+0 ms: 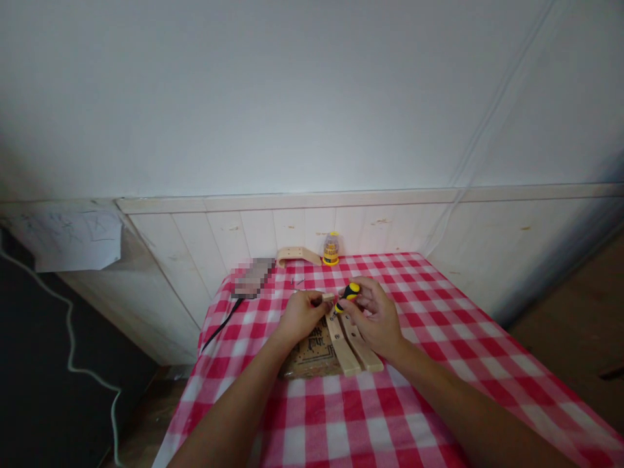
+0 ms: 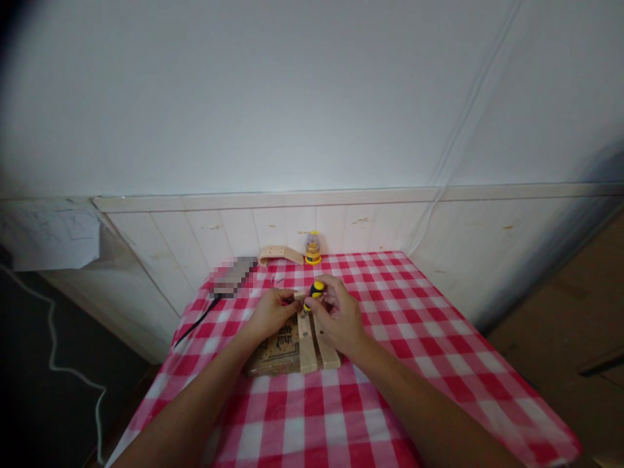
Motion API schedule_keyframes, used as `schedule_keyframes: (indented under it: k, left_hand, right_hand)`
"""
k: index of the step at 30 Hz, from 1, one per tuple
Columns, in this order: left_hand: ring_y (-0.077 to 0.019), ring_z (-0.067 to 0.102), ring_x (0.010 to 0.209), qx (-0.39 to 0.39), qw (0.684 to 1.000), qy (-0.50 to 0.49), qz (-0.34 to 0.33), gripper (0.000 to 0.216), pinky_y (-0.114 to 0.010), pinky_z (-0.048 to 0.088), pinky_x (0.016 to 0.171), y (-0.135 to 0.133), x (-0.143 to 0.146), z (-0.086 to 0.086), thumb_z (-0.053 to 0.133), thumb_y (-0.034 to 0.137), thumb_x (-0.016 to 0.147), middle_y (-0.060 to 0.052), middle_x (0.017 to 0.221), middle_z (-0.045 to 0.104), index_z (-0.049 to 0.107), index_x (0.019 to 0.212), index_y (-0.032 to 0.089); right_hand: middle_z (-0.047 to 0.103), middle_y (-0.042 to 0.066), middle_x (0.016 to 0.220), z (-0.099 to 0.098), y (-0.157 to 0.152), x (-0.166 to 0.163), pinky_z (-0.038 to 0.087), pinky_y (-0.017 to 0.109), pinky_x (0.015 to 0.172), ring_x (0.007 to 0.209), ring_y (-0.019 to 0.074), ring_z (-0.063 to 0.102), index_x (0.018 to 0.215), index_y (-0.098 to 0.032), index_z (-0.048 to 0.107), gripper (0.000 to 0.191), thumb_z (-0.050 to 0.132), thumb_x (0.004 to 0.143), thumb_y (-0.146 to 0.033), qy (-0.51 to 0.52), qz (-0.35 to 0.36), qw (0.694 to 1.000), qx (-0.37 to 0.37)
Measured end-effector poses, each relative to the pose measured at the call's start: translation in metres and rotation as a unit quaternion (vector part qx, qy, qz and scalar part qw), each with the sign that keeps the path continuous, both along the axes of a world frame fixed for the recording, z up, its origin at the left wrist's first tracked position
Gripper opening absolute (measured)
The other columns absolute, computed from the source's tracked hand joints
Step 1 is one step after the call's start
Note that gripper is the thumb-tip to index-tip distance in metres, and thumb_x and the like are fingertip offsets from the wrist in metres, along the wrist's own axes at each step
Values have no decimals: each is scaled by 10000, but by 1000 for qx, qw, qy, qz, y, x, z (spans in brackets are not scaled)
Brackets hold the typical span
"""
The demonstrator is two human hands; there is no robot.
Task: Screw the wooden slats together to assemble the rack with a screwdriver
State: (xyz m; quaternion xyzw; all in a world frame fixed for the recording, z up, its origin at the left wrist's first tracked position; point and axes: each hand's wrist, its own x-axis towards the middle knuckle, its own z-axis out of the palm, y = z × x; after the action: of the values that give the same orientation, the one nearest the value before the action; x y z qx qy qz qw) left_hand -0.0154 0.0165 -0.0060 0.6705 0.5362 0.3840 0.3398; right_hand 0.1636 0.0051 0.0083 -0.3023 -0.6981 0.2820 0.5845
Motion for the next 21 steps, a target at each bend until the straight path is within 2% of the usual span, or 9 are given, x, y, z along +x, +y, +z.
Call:
schedule_keyframes:
  k: [4, 10, 13, 16, 21]
  left_hand:
    - [-121, 463, 584, -4, 1000, -10, -8, 317, -237, 334, 569, -2, 1, 3, 567, 421, 814, 15, 610, 564, 656, 674, 150]
    - [-101, 393, 540, -18, 1000, -2, 11, 296, -231, 271, 525, -3, 2, 4, 564, 399, 784, 37, 560, 475, 569, 604, 164]
    - [-97, 373, 531, -20, 1000, 13, 19, 292, -231, 251, 516, -2, 2, 4, 565, 391, 776, 42, 549, 453, 545, 591, 166]
    - [-99, 381, 538, -18, 1000, 18, 16, 292, -231, 259, 523, -2, 1, 3, 569, 389, 777, 39, 554, 463, 551, 593, 163]
    - [-116, 441, 580, -15, 1000, -1, 0, 255, -228, 321, 559, -1, 0, 4, 586, 371, 772, 17, 609, 554, 641, 658, 151]
  right_hand:
    - [703, 28, 896, 0, 0, 2, 582, 266, 640, 715, 161, 707, 1216, -249, 601, 342, 673, 882, -237, -26, -15, 1000, 7]
    - [685, 22, 813, -1, 1, 6, 550, 249, 536, 654, 162, 688, 1304, -239, 565, 366, 581, 939, -239, -37, 22, 999, -6]
    - [709, 38, 904, 0, 0, 5, 584, 270, 629, 707, 158, 705, 1277, -242, 580, 350, 599, 928, -227, -28, 12, 1000, 3]
    - [721, 47, 953, 1, 0, 3, 594, 285, 702, 771, 169, 723, 1240, -238, 604, 341, 635, 901, -224, -23, -9, 1000, 6]
    - [724, 35, 880, 1, 0, 0, 569, 254, 592, 651, 153, 690, 1210, -228, 624, 349, 673, 865, -258, -21, -28, 999, -13]
